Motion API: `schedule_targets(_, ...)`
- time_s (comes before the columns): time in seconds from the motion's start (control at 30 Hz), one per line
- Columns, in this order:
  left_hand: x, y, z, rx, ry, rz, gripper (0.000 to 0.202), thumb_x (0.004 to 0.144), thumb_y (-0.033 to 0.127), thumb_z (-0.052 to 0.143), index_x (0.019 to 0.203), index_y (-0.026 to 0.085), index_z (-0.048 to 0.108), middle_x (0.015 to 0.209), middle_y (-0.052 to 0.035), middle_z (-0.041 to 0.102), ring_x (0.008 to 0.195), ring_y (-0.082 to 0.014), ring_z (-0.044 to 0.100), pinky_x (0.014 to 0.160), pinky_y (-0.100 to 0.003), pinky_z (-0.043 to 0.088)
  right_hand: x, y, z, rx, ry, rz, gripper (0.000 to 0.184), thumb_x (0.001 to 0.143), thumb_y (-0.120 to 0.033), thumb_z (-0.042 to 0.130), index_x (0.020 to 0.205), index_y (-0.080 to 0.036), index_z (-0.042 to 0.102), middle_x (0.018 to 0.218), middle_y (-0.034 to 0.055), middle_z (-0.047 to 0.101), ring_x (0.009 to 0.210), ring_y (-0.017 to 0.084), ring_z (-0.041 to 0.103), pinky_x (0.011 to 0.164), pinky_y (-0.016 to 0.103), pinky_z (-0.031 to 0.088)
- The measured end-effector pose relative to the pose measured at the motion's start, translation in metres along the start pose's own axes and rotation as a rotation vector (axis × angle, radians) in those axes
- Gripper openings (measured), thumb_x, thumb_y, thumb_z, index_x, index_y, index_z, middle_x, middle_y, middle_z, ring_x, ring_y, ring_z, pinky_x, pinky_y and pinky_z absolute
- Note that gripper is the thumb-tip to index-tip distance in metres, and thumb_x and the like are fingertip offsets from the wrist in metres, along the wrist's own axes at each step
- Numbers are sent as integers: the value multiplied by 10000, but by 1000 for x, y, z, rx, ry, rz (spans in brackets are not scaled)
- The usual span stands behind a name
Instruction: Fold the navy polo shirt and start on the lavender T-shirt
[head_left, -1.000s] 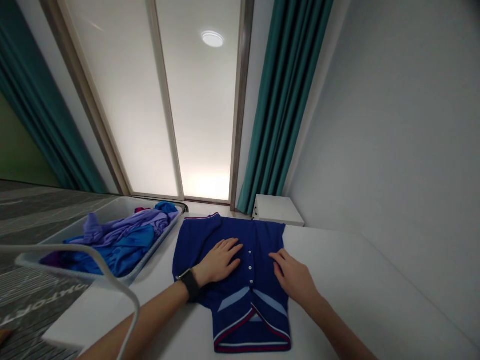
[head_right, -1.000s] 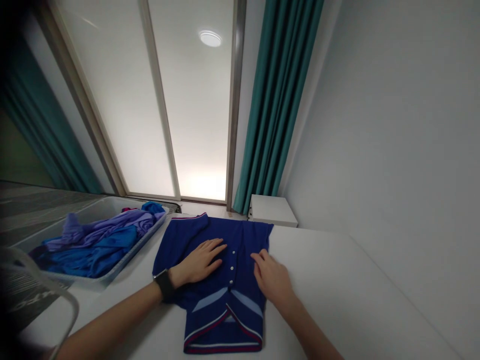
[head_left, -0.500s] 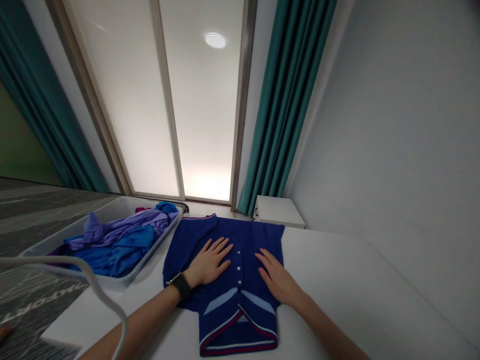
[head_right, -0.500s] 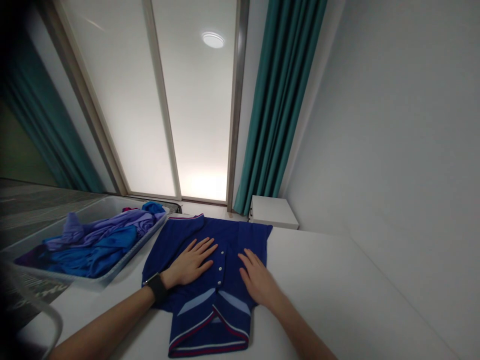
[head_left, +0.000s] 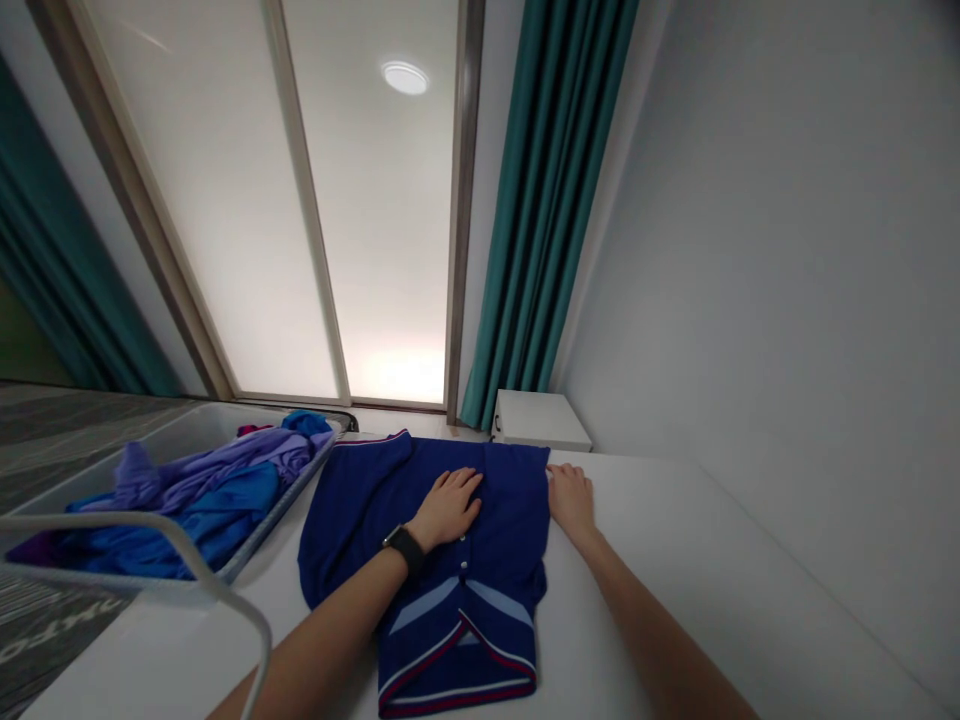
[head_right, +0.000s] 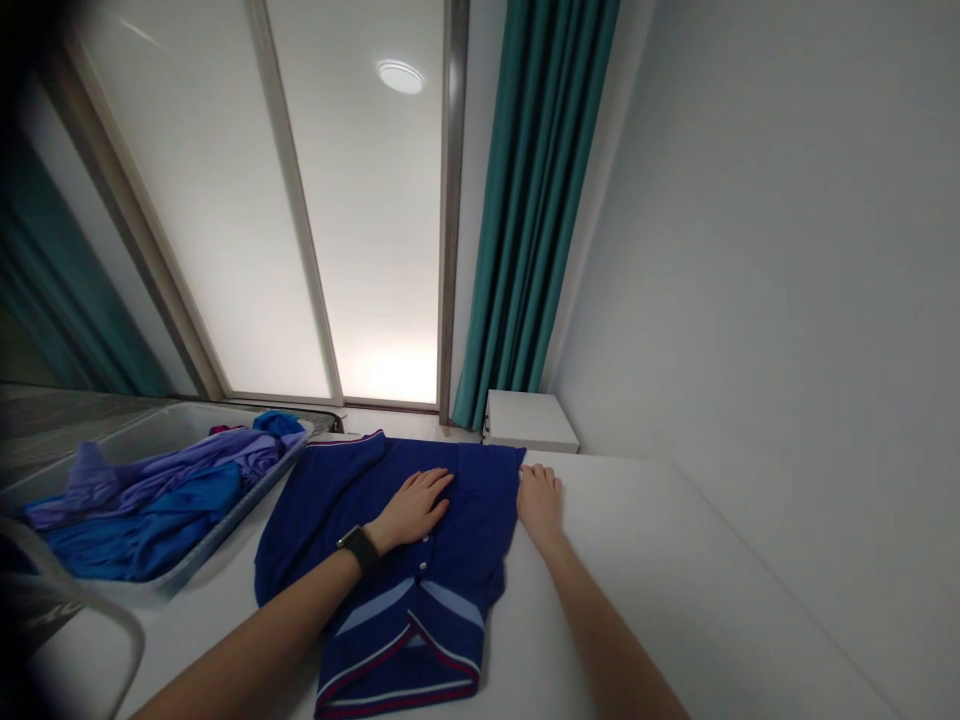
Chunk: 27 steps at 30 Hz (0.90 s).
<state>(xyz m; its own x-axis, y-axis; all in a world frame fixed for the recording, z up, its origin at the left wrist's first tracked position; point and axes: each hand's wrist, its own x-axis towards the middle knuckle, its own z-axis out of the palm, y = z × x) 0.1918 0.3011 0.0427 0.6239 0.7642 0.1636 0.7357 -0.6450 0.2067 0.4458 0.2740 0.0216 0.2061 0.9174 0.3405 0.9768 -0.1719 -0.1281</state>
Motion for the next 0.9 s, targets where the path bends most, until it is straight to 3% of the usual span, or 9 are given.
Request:
schedule_targets(0.1,-2,0,13,18,-1,15,479,969,371,372,1408,205,470,1511,-90,418,1407,-231,346,1172,-470,232,9,-2,5,-3,-2,-2,354,939,-242,433,1240,-186,612,1165,150,616,1119,281,492,909,402,370)
schedule_targets(0.27,-5,-4,17,35,19,54,474,971,404,377,1410,248,467,1524,-79,398,1419,-242,324,1170,-486,228,18,-19,10,53,-31,43,422,936,-433,455,1286,-230,577,1196,167,604,1132,311,508,902,451,361)
schedule_targets(0.37,-5,-5,17,33,18,67,466,967,404,391,1405,265,470,1526,-75,394,1425,-247,309,1167,-490,232,27,-36,13,128,-77,77,359,926,-305,456,1248,-216,588,1107,162,660,1067,290,571,889,438,359)
schedule_targets(0.47,-6,-3,16,30,15,61,472,966,404,399,1410,259,464,1525,-78,395,1431,-245,298,1171,-487,227,37,-47,16,202,-99,78,337,879,-145,421,1135,-220,627,937,75,719,905,218,640,844,362,383)
schedule_targets(0.53,-6,-2,15,31,11,44,475,970,407,392,1414,253,461,1524,-78,398,1429,-239,305,1174,-488,225,42,-48,13,260,-81,90,322,855,-117,400,1027,-223,650,864,29,721,817,180,648,786,302,401)
schedule_targets(0.73,-5,0,13,27,34,-67,500,988,448,318,1416,231,459,1516,-80,413,1424,-241,318,1171,-500,224,27,-22,-29,347,126,131,308,876,-183,330,886,-178,638,801,54,676,761,185,606,707,275,403)
schedule_targets(0.83,-5,0,13,30,45,-114,507,986,463,303,1419,246,453,1519,-77,408,1424,-247,317,1167,-519,216,3,-2,-55,398,389,95,298,875,-215,348,815,-186,638,731,54,646,726,199,570,687,287,395)
schedule_targets(0.9,-6,-1,14,35,43,-121,506,976,460,328,1425,257,444,1525,-75,398,1426,-250,313,1166,-534,204,-16,10,-63,327,389,61,261,858,-211,395,780,-205,644,689,39,641,685,193,556,671,287,377)
